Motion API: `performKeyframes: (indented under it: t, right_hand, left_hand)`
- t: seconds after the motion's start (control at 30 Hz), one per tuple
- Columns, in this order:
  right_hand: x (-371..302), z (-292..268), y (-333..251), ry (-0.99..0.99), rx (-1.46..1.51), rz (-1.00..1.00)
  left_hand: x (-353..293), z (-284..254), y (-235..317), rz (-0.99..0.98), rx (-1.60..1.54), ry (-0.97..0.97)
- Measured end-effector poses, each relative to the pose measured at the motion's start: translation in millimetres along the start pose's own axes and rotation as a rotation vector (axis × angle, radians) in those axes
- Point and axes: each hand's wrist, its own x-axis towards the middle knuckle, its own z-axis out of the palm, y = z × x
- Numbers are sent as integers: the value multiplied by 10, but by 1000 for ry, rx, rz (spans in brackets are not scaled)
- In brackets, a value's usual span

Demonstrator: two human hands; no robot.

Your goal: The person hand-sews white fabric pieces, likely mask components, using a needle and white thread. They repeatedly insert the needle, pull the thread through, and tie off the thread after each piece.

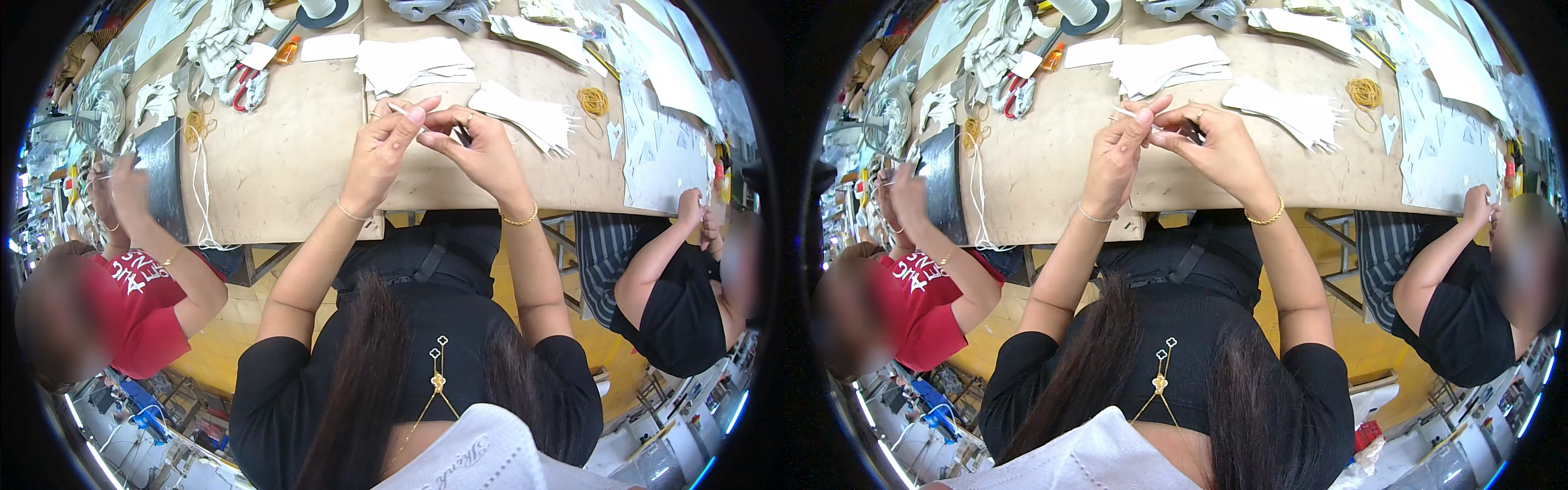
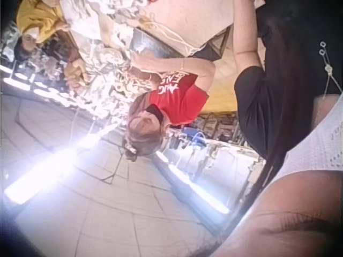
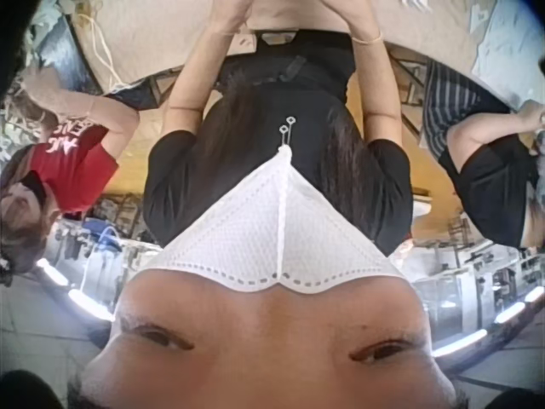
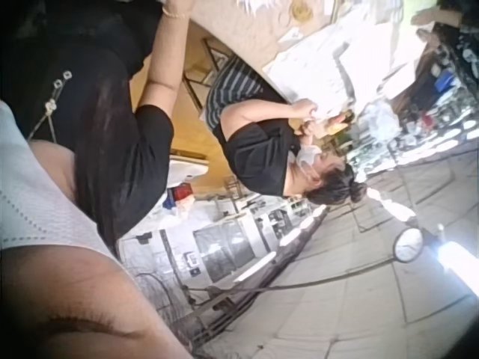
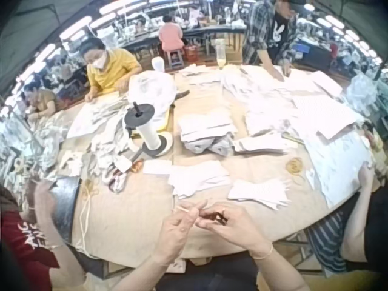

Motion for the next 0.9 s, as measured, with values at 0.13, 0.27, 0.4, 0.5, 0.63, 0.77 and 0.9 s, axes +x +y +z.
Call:
performKeyframes:
  t: [0.13,0.27,0.4,0.5,0.63,0.77,0.9]
  right_hand:
    - [25,-88,-97,-19,74,52]
    - [-322,-614,-182,16,226,94]
    - [-1005,-1280,-190,230,211,-47]
    - [-1548,-1781,-293,377,243,-375]
    - [-2109,-2314,-659,192,471,-798]
    - [-2186,-2364,-784,75,640,-953]
    - [-1752,-2193,-597,-57,519,-771]
  left_hand:
    - [136,-138,-60,98,149,-22]
    - [709,-469,-251,297,872,94]
    - [1091,-525,-450,467,1470,54]
    - [1170,-508,-443,323,1511,-49]
    - [1247,-489,-404,284,1474,-83]
    - [1390,-534,-404,161,1341,-91]
    - [1488,-561,-353,-24,1246,-102]
